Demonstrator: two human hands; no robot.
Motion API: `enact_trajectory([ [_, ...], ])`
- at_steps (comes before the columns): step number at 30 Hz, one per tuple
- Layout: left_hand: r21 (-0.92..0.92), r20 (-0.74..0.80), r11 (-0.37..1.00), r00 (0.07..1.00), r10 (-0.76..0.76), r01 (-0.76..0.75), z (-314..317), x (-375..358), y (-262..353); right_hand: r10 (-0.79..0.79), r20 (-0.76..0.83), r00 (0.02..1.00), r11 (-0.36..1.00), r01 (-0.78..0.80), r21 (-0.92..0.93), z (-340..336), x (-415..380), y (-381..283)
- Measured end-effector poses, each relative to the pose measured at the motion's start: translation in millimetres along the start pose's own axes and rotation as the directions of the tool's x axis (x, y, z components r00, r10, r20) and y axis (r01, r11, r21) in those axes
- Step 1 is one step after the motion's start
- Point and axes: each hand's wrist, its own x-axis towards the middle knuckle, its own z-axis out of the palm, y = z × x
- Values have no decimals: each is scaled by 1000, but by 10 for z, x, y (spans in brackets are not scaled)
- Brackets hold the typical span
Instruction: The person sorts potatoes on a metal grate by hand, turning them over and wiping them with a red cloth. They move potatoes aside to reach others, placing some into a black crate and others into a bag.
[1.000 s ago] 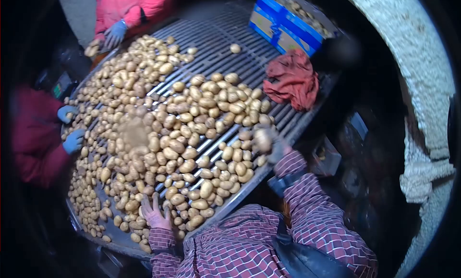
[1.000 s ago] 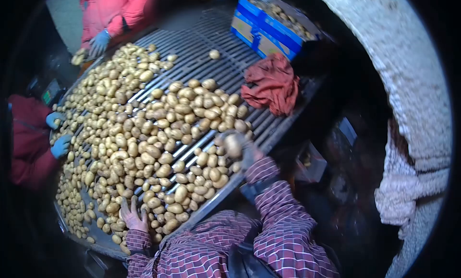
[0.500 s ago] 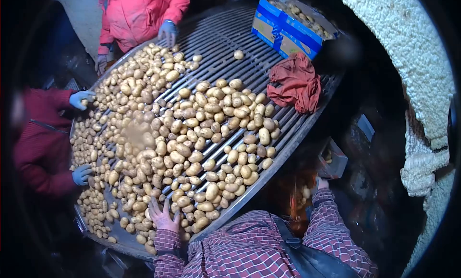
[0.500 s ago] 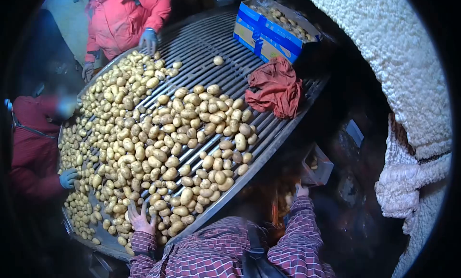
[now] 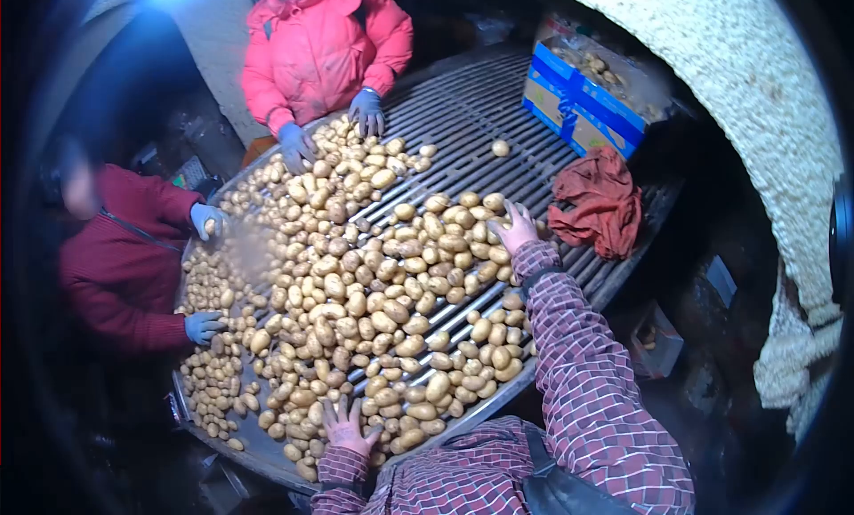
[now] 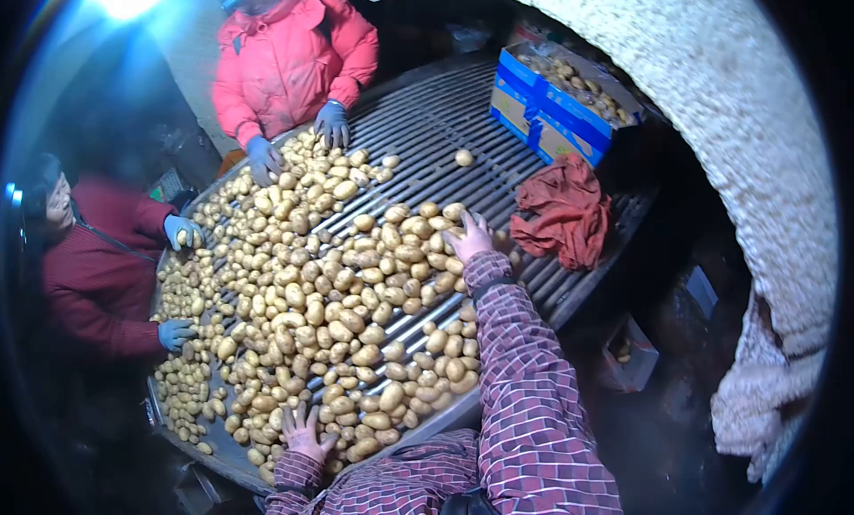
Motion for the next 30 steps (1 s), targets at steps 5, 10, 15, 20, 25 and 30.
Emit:
enact_trajectory([
  [5,-3,13,1000,1000,-1,1,19,34,-19,-62,257,964,993,85,-77,253,488,-855],
  [10,-369,-210,929,970,-124,38,-217,260,-64,0,534,846,890,244,-386,553,426,-1495],
  [15,-306,-468,949,880,-84,-72,-654,1300,-268,-159,800,579,730,614,-299,637,-266,-2260],
  [20,-214,-405,977,911,-78,-11,-1052,2772,26,-521,650,554,760,647,58,992,-1212,-2120],
  [25,23,-142,996,987,-80,84,-948,2605,406,-696,612,376,584,792,178,694,-1634,-1545],
  [30,84,-93,996,996,18,-10,-816,1959,375,-426,777,464,678,732,-66,103,-1289,-1182],
])
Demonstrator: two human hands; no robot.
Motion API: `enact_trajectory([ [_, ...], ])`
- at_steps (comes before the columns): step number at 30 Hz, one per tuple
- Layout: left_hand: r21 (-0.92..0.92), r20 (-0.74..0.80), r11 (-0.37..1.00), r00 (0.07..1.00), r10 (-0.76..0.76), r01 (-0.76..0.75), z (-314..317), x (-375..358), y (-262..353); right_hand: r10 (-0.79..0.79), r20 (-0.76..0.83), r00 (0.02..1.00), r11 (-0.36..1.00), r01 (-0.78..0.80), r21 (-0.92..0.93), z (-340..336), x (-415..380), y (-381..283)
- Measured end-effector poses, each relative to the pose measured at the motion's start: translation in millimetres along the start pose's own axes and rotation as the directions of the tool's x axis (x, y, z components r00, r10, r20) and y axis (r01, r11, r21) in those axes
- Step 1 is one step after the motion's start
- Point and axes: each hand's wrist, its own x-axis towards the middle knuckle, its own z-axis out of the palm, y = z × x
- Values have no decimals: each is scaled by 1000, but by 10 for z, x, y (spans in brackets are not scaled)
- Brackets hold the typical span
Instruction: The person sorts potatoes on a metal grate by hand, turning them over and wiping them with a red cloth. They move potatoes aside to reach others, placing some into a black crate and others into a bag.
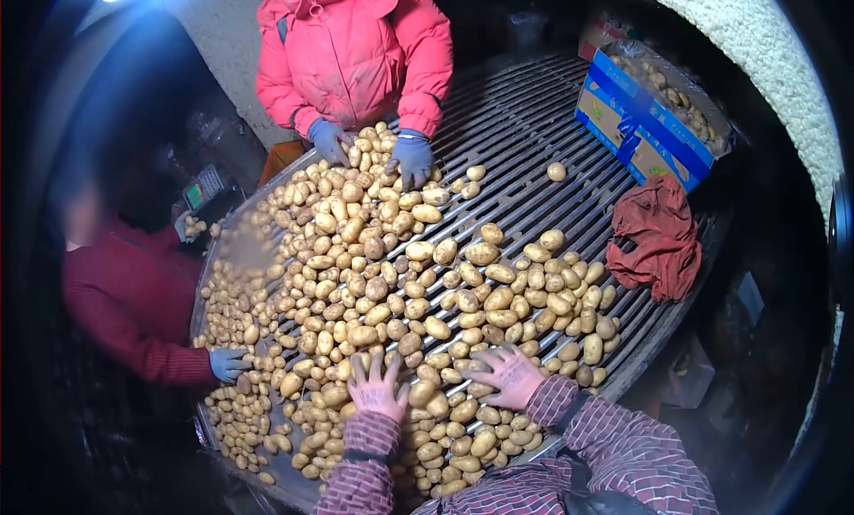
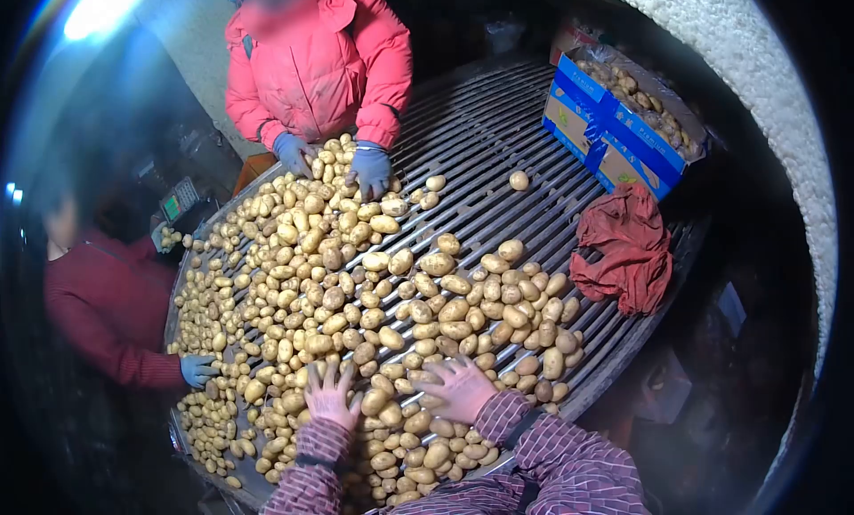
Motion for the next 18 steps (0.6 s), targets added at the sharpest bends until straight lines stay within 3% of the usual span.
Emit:
enact_trajectory([
  [2,43,7,999,1000,16,-16,85,-359,50,55,-108,993,998,-51,44,75,-7,131],
  [3,67,16,996,998,58,-59,197,-511,20,197,81,977,969,-207,136,-202,27,172],
  [5,9,58,1000,998,3,-3,31,-782,182,321,47,946,897,-320,306,-321,153,395],
  [7,-112,6,994,1000,8,-8,136,-1053,196,394,43,918,886,-391,250,-659,296,576],
  [9,-51,49,987,987,154,-151,307,-1335,211,430,-196,882,867,-342,362,-784,535,846],
  [10,-35,125,982,974,188,-185,175,-1425,300,439,-381,813,882,-309,357,-683,771,1062],
  [11,-47,86,981,977,194,-191,224,-1478,310,432,-547,717,896,-272,351,-519,1059,1293],
  [13,-112,10,981,987,161,-159,337,-1465,254,432,-470,770,880,-245,408,-271,1620,1678],
  [15,-298,-114,940,984,135,-164,332,-1421,166,509,-289,811,859,-461,221,-329,1837,1504],
  [17,-389,-216,912,975,46,-129,335,-1380,60,630,-229,742,776,-585,236,-289,1988,1443],
  [18,-358,-276,926,961,18,-120,276,-1320,-1,637,-146,757,762,-590,266,-187,2106,1594],
])
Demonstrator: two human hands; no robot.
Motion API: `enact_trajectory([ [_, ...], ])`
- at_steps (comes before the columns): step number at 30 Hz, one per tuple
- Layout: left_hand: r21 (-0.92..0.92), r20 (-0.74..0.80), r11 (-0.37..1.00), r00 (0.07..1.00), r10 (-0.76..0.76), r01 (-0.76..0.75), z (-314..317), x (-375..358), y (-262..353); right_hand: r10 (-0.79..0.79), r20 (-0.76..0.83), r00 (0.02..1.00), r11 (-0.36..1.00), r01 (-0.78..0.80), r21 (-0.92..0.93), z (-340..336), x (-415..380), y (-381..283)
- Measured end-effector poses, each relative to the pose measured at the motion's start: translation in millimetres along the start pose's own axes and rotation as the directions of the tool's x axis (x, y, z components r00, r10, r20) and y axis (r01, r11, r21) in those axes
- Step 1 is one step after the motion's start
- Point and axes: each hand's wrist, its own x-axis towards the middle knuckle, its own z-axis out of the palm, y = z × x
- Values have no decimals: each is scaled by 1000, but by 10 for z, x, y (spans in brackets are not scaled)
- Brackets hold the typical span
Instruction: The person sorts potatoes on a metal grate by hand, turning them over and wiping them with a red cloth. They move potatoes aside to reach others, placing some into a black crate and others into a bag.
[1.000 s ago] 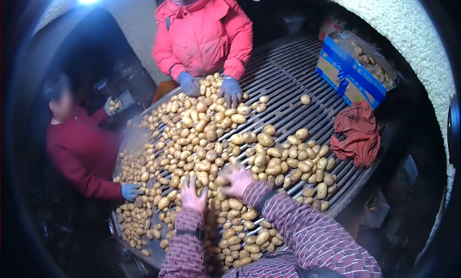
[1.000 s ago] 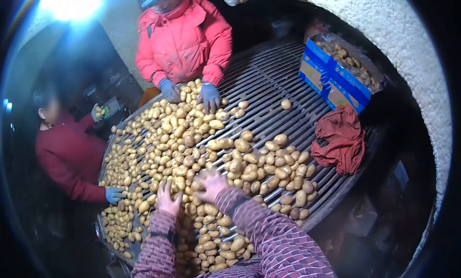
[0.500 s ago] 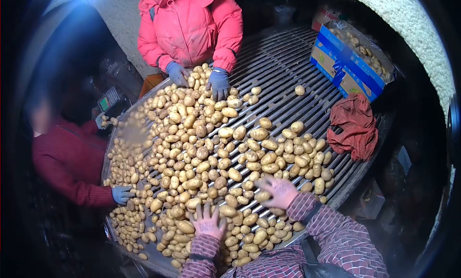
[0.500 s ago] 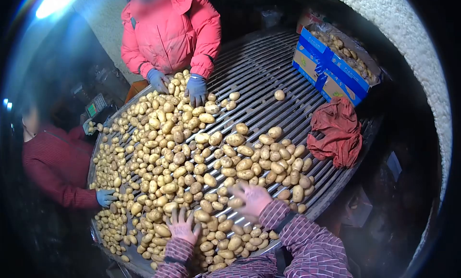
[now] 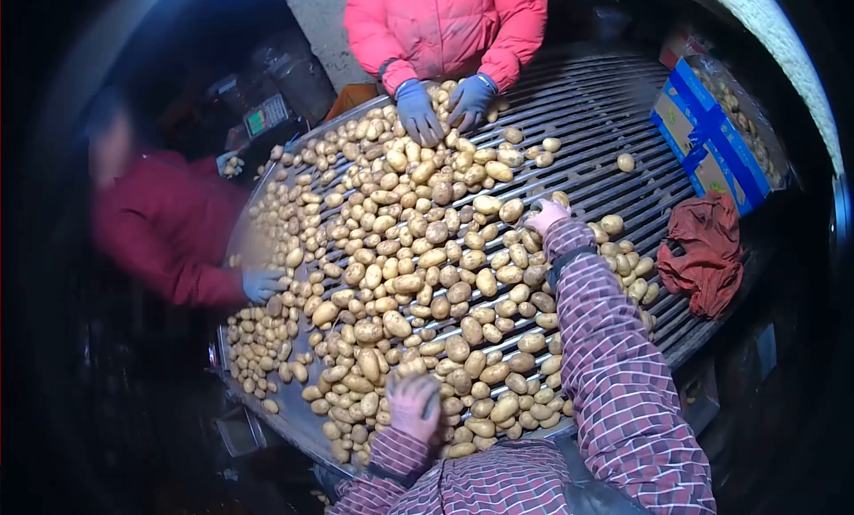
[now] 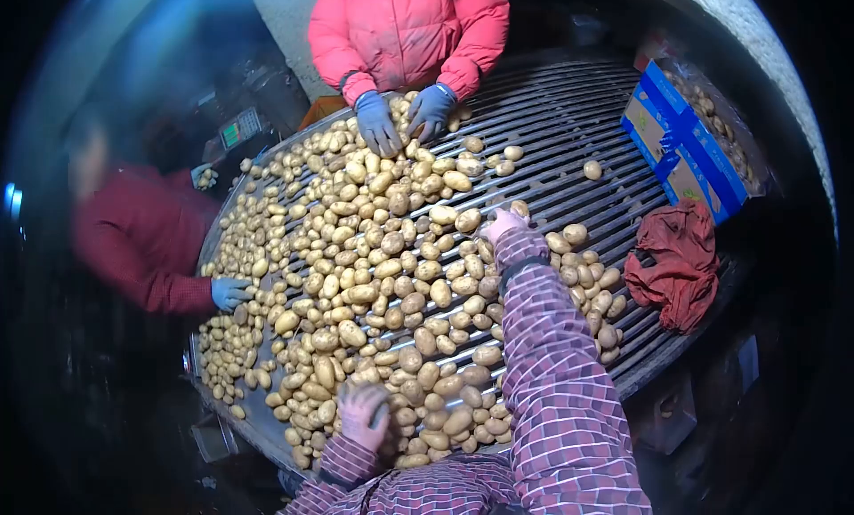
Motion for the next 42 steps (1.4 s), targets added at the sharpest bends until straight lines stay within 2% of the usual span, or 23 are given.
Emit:
enact_trajectory([
  [5,187,-304,928,917,-258,323,-277,662,-602,59,287,956,997,-68,24,-201,-36,-35],
  [7,154,-241,859,861,-447,488,-298,775,-926,77,-48,996,975,-65,213,-146,-450,-82],
  [9,316,-5,833,878,-478,455,-170,669,-1040,-30,-171,985,965,73,252,-35,-728,-53],
  [10,286,3,864,902,-432,413,-129,584,-951,-64,-220,973,979,104,176,91,-893,-28],
  [11,263,14,891,922,-388,371,-114,468,-839,-107,-98,989,959,128,253,83,-1054,22],
  [12,115,-12,940,947,-321,320,-91,346,-744,-106,-223,969,934,174,312,266,-1207,122],
  [13,149,79,933,937,-340,326,-150,260,-545,-203,-198,959,908,260,328,266,-1376,191],
  [14,290,18,934,974,-224,209,-99,71,-460,-215,-175,961,921,259,292,225,-1541,157],
  [15,249,158,951,961,-228,184,-160,-37,-356,-227,-152,962,932,260,253,168,-1688,108],
  [18,103,109,972,969,-220,209,-84,-483,-147,-331,-39,943,918,332,216,-83,-2188,-228],
  [20,87,175,977,962,-209,197,-146,-615,-81,-543,-80,836,824,549,141,-213,-2699,-608],
  [21,101,247,990,962,-120,97,-132,-678,-101,-568,70,820,819,555,144,-236,-2966,-813],
  [22,80,313,997,949,-21,-5,-87,-732,-69,-801,168,574,585,811,15,-326,-3208,-993],
  [23,59,372,993,925,78,-107,-36,-788,-27,-880,77,470,474,853,216,133,-3326,-990],
  [25,114,313,985,946,85,-127,42,-900,-30,-931,151,332,345,935,76,537,-3647,-1108],
  [28,385,205,916,957,-205,113,-118,-731,-55,-880,149,450,426,889,-167,442,-3465,-1309],
  [29,295,104,930,960,-261,221,-64,-762,-244,-842,162,515,494,856,-154,563,-3318,-1315],
  [31,419,112,864,928,-355,280,-232,-657,-415,-766,261,587,514,804,-300,291,-3035,-1429],
  [34,364,52,857,910,-411,366,-319,-549,-721,-701,133,701,662,709,-243,350,-2363,-1104],
  [35,357,82,855,899,-430,376,-320,-505,-809,-593,227,773,719,635,-284,214,-2245,-1025],
  [38,383,-19,806,877,-481,450,-201,-384,-1005,-654,55,755,736,651,-184,258,-2050,-414],
  [41,380,-56,771,845,-532,511,-325,-318,-973,-426,61,903,896,430,-113,22,-2100,-75],
  [42,374,-59,772,843,-534,515,-326,-324,-988,-507,-84,858,858,493,-146,96,-2053,176],
])
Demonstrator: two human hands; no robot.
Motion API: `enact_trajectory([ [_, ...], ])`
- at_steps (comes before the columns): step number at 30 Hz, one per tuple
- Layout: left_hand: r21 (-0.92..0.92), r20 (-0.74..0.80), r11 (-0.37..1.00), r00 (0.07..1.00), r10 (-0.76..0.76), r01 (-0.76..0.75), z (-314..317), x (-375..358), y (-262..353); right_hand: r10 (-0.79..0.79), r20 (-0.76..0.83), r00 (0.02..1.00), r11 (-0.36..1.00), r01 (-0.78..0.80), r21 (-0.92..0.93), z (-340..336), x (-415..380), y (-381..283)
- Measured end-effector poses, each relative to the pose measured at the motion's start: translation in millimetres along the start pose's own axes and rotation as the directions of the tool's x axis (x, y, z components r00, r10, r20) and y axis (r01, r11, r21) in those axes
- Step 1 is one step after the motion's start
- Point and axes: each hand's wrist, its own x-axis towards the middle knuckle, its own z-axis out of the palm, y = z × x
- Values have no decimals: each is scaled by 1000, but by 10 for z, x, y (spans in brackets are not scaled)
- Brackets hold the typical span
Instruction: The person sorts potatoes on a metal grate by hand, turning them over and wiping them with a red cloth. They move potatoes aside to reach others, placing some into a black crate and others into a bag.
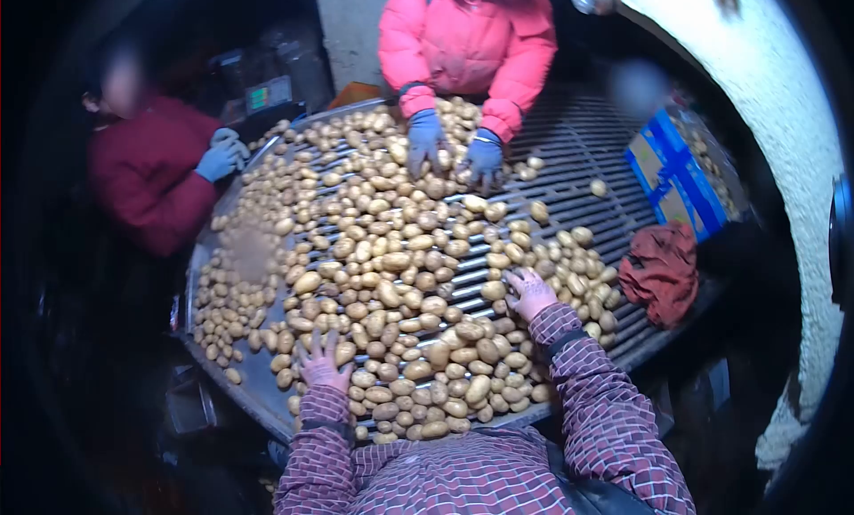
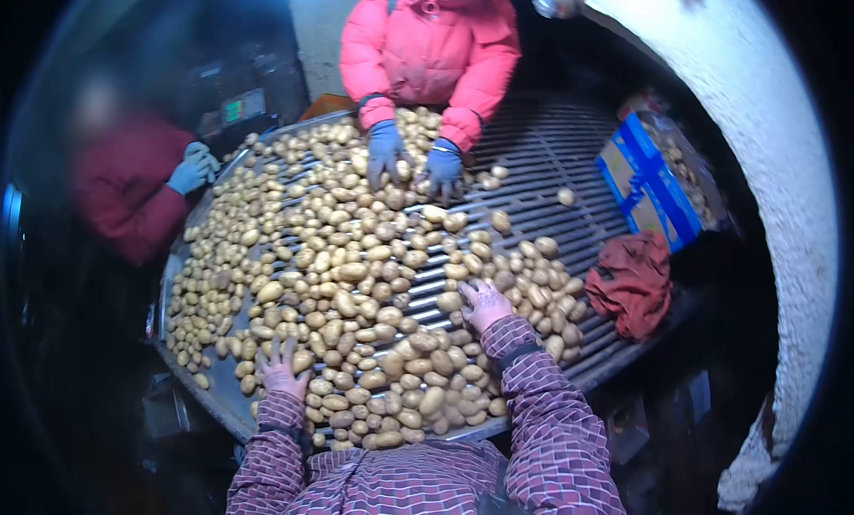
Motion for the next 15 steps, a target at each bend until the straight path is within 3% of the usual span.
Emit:
enact_trajectory([
  [3,17,-39,999,998,46,-45,84,13,-73,219,-67,973,976,-217,37,-487,-241,288],
  [5,59,4,998,999,34,-34,27,-16,-1,385,-269,883,923,-375,92,-566,-482,717],
  [6,67,9,997,999,32,-32,54,-32,26,572,-190,798,818,-571,66,-824,-590,675],
  [9,94,30,995,999,-19,16,90,-60,87,780,-99,618,621,-784,5,-594,-824,1093],
  [10,98,30,995,999,-25,22,96,-60,105,775,-26,632,632,-772,62,-627,-841,1095],
  [11,105,27,994,999,-37,34,94,-65,112,737,-14,676,674,-736,-67,-594,-793,1031],
  [13,103,29,994,998,-52,48,69,-76,133,703,51,709,711,-702,-40,-568,-667,766],
  [15,117,15,992,999,-39,37,75,-89,153,622,4,783,783,-621,-39,-461,-615,375],
])
